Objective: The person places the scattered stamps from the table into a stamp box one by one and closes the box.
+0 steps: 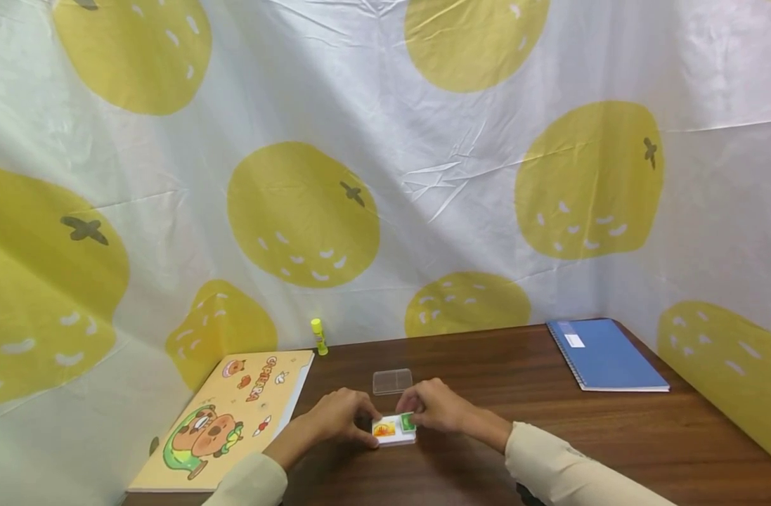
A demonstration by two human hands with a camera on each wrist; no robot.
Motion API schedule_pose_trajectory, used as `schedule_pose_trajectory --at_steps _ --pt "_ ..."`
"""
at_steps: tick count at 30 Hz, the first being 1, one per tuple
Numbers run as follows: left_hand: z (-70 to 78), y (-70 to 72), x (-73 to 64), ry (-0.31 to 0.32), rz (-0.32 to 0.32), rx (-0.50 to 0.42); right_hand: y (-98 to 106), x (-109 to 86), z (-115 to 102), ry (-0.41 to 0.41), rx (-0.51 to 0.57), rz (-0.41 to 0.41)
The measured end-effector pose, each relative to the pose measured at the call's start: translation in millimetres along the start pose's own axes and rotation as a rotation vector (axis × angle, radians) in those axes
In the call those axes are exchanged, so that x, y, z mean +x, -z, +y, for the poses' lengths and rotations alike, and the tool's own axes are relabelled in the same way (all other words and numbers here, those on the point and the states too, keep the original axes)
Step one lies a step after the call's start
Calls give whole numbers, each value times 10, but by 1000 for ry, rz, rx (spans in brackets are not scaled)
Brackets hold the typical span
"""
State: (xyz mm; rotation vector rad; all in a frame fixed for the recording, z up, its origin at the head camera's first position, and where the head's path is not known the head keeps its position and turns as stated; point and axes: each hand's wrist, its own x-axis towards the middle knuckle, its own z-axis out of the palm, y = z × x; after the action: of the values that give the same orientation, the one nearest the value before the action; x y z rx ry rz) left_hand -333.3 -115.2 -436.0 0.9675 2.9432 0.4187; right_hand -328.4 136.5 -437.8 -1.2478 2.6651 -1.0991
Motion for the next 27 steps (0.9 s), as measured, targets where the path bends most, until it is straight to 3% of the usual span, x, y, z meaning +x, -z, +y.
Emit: schedule_pose_trajectory --at_steps 27 --pt "23 19 5 14 -25 -19 -91 29 82 -11 -64 0"
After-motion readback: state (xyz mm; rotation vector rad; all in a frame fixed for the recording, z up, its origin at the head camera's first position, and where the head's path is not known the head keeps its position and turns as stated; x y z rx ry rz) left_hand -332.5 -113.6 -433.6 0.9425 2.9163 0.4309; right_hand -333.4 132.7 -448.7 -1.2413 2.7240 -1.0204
